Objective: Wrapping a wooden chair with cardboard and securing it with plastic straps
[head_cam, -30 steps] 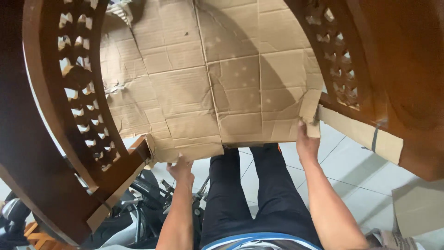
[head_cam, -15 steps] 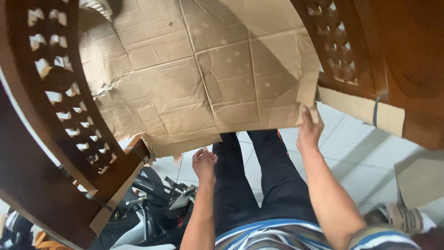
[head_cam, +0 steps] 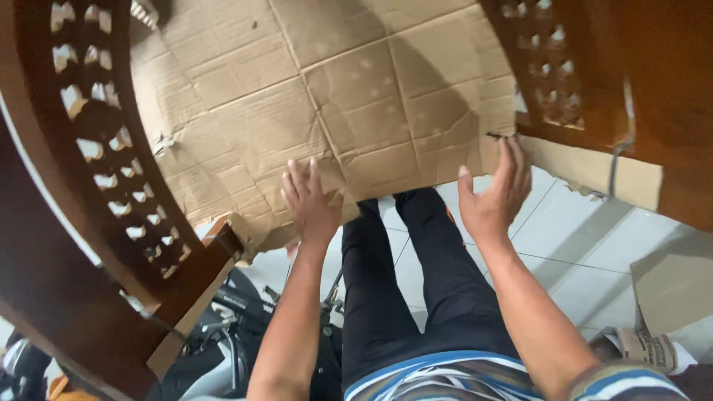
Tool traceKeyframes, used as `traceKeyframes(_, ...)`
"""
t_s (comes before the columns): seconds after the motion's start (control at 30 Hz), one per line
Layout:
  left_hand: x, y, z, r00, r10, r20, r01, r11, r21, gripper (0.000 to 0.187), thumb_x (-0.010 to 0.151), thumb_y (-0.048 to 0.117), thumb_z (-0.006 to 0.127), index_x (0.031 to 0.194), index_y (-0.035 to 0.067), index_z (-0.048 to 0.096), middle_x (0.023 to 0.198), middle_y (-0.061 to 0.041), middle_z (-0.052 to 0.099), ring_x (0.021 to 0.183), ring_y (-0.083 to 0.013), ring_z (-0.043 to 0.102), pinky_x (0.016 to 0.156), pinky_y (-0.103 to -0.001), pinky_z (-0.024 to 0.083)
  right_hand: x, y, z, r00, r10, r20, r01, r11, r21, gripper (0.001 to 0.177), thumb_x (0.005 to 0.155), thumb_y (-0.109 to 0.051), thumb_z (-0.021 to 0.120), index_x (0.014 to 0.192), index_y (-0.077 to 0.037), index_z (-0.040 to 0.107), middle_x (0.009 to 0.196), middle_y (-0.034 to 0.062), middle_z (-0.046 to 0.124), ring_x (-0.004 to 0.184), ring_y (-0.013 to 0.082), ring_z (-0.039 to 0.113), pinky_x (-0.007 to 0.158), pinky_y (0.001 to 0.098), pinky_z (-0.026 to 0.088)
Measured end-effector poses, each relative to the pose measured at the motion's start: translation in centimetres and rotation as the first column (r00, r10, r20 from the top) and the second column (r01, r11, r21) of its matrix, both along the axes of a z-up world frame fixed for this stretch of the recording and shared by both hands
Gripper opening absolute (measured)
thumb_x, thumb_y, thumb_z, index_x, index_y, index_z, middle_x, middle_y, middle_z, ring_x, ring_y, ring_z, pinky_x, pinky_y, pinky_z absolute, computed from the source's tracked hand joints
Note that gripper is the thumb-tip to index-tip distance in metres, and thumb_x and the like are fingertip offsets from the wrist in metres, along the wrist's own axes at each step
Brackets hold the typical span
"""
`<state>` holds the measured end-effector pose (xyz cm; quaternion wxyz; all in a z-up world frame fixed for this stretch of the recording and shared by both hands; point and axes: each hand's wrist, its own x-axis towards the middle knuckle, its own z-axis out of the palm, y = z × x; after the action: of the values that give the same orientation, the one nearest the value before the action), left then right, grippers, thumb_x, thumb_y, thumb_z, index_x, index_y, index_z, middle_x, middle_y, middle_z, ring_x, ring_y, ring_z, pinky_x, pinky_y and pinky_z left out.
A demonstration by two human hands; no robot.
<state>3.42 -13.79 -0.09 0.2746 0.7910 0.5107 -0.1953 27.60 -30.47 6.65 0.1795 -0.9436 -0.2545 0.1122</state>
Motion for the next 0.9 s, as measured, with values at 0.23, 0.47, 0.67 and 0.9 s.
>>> traceKeyframes(0.23, 1.5, 5.4, -0.3, 0.997, -0.05, -0.059, 0.054, 0.997, 0.057, 0.093, 0.091, 0.044, 0.075, 0.164, 0.015, 0.026, 0.167, -0.025, 0.019, 0.154, -0.0496, 0.017, 0.122, -0.067, 0.018, 0.7, 9.1, -6.0, 0.918, 0.395, 0.003, -0.394, 0.915, 0.083, 0.07, 0.09, -0.028, 0.079, 0.15, -0.004, 0.052, 0.148, 0.0274, 0.049, 0.137, 0.0526, 0.044, 0.113, 0.0625, 0.034)
traceKeyframes(0.47, 1.8, 11.3, -6.6, 0.983, -0.145, -0.117, 0.177, 0.918, 0.356, 0.082, 0.106, 0.064, 0.058, 0.169, 0.024, 0.022, 0.171, -0.019, 0.004, 0.158, -0.0465, 0.011, 0.125, -0.064, 0.023, 3.0, 19.2, -15.7, 0.894, 0.439, -0.084, -0.447, 0.868, -0.217, 0.087, 0.109, -0.065, 0.06, 0.169, -0.014, 0.021, 0.171, 0.0233, 0.011, 0.156, 0.0517, 0.005, 0.118, 0.0777, 0.003)
traceKeyframes(0.67, 2.0, 12.5, -7.1, 0.989, -0.063, -0.134, 0.072, 0.996, 0.058, 0.106, 0.097, 0.082, 0.053, 0.17, 0.024, 0.002, 0.169, -0.019, -0.019, 0.154, -0.0478, -0.018, 0.121, -0.073, 0.0, 3.7, 19.7, -17.9, 0.896, 0.428, -0.121, -0.445, 0.866, -0.23, 0.094, 0.107, -0.068, 0.065, 0.17, -0.012, 0.022, 0.169, 0.0259, 0.003, 0.154, 0.0541, -0.001, 0.113, 0.0842, 0.005)
traceKeyframes(0.9, 3.9, 13.6, -5.3, 0.984, -0.021, -0.174, 0.008, 0.997, -0.076, 0.114, 0.09, 0.072, 0.067, 0.168, 0.02, 0.003, 0.167, -0.022, -0.02, 0.151, -0.0481, -0.022, 0.118, -0.073, -0.003, 5.7, 20.0, -17.4, 0.96, 0.275, 0.054, -0.263, 0.95, -0.166, 0.113, 0.097, -0.09, 0.029, 0.167, -0.005, 0.008, 0.172, 0.0245, 0.003, 0.16, 0.0497, 0.004, 0.125, 0.0784, 0.005)
